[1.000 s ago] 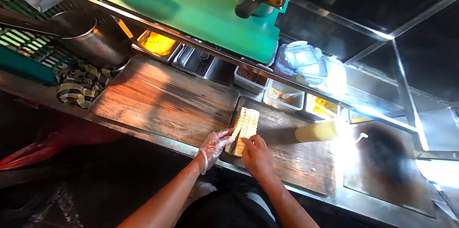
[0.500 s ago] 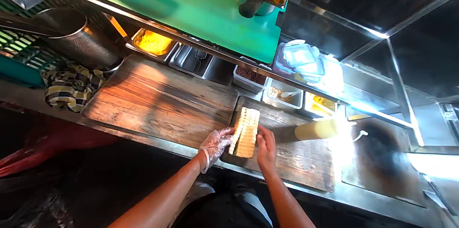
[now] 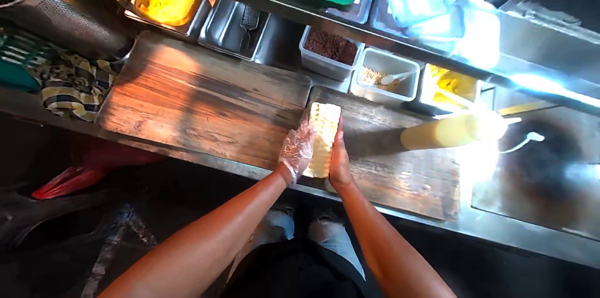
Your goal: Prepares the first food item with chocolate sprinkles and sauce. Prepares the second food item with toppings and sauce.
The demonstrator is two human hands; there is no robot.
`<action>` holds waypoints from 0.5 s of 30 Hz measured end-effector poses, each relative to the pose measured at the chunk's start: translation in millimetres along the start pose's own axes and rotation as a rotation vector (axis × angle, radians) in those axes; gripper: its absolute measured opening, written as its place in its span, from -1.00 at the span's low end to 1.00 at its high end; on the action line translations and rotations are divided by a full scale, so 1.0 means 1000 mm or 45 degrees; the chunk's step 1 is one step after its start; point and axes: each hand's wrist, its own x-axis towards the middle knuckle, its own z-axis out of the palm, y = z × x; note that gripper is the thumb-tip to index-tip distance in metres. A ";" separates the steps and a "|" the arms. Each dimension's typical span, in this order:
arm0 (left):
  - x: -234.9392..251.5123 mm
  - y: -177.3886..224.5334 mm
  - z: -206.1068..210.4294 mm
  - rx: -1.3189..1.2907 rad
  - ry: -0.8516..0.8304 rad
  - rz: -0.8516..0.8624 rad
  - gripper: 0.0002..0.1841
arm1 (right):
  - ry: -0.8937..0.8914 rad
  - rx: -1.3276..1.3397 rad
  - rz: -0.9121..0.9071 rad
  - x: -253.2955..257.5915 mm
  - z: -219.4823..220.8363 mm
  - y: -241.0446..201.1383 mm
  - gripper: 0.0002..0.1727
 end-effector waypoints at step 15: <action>-0.024 -0.062 -0.037 -2.148 -0.548 0.301 -0.52 | -0.331 -0.895 -0.444 0.049 -0.038 -0.062 -0.23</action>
